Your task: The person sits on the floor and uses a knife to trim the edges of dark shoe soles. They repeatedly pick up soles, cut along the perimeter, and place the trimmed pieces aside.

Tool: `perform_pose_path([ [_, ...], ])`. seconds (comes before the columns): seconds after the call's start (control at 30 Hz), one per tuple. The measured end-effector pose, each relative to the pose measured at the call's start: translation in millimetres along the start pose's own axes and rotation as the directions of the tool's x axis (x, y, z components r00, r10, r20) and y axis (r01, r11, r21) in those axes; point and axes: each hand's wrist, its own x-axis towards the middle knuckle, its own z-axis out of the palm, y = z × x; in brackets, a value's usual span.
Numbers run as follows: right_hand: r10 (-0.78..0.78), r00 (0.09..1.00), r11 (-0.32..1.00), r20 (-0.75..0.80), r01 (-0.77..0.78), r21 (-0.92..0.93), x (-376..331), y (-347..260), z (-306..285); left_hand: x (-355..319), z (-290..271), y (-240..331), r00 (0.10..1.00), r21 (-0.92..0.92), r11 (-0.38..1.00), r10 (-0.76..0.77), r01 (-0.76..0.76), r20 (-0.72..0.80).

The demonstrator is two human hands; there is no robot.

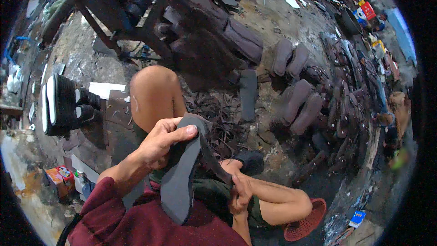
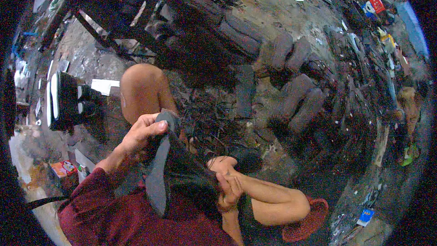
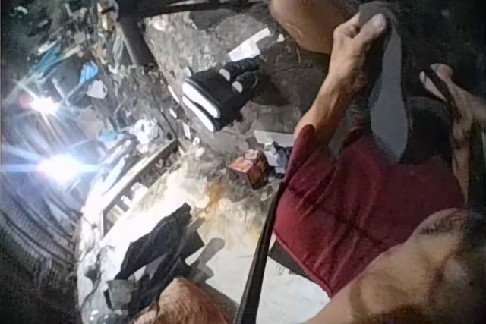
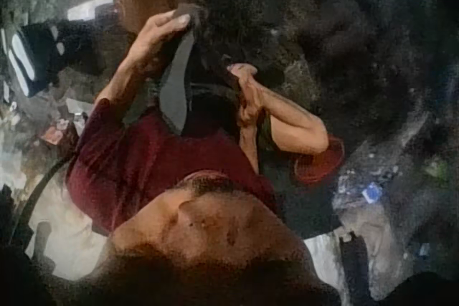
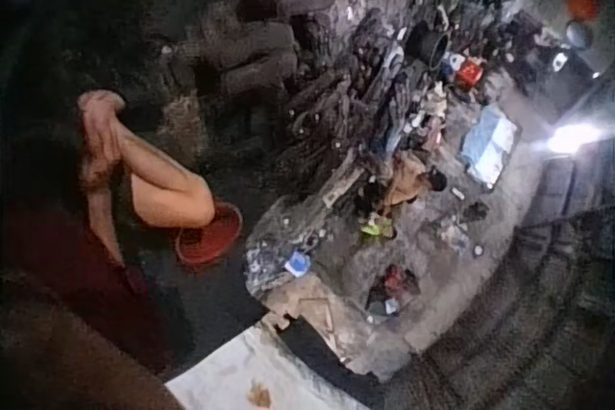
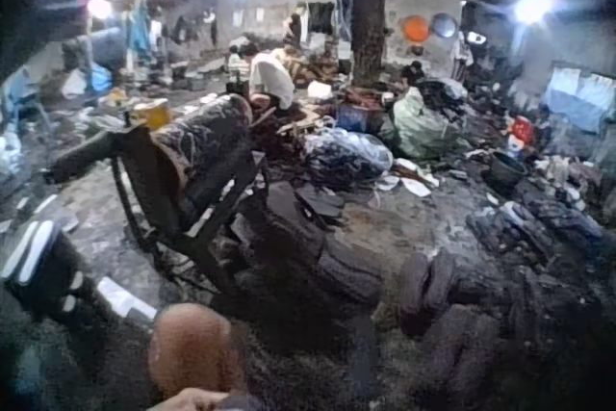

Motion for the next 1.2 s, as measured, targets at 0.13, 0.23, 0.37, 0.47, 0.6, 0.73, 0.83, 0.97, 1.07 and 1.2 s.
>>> perform_pose_path([
  [0.13,-0.023,1.0,0.995,0.011,0.022,0.093,47,-13,-14,-6,16,2,0.995,0.124,0.991,0.049,-0.06,0.085],
  [0.23,-0.095,0.985,0.995,0.142,0.094,0.012,90,-32,-48,-9,26,7,0.993,0.239,0.97,0.027,-0.053,0.112],
  [0.37,-0.136,0.927,0.981,0.349,0.174,-0.081,141,-61,-85,-14,44,7,0.991,0.349,0.937,-0.024,-0.023,0.13],
  [0.47,-0.17,0.857,0.941,0.487,0.287,-0.177,172,-88,-98,-16,52,4,0.967,0.359,0.928,0.004,-0.098,0.255],
  [0.6,-0.141,0.8,0.916,0.583,0.329,-0.23,194,-102,-106,-15,64,7,0.977,0.503,0.863,-0.143,0.045,0.157],
  [0.73,-0.167,0.909,0.983,0.381,0.184,-0.008,180,-60,-93,22,8,-4,0.765,0.287,0.912,-0.404,0.294,0.501],
  [0.83,-0.099,0.995,0.995,-0.014,0.099,-0.027,153,-49,-84,35,-5,-53,0.899,0.33,0.894,0.154,-0.303,0.409],
  [0.97,0.146,0.958,0.986,-0.245,-0.12,0.117,135,-71,-35,43,70,-40,0.818,-0.59,0.788,0.449,-0.173,0.36],
  [1.07,0.053,0.926,0.976,-0.373,0.032,0.218,135,-68,-6,49,99,-15,0.955,-0.519,0.819,0.297,-0.246,0.016],
  [1.2,0.253,0.886,0.924,-0.389,-0.102,0.369,126,-72,4,45,99,-5,0.927,-0.35,0.859,0.359,-0.374,-0.109],
])
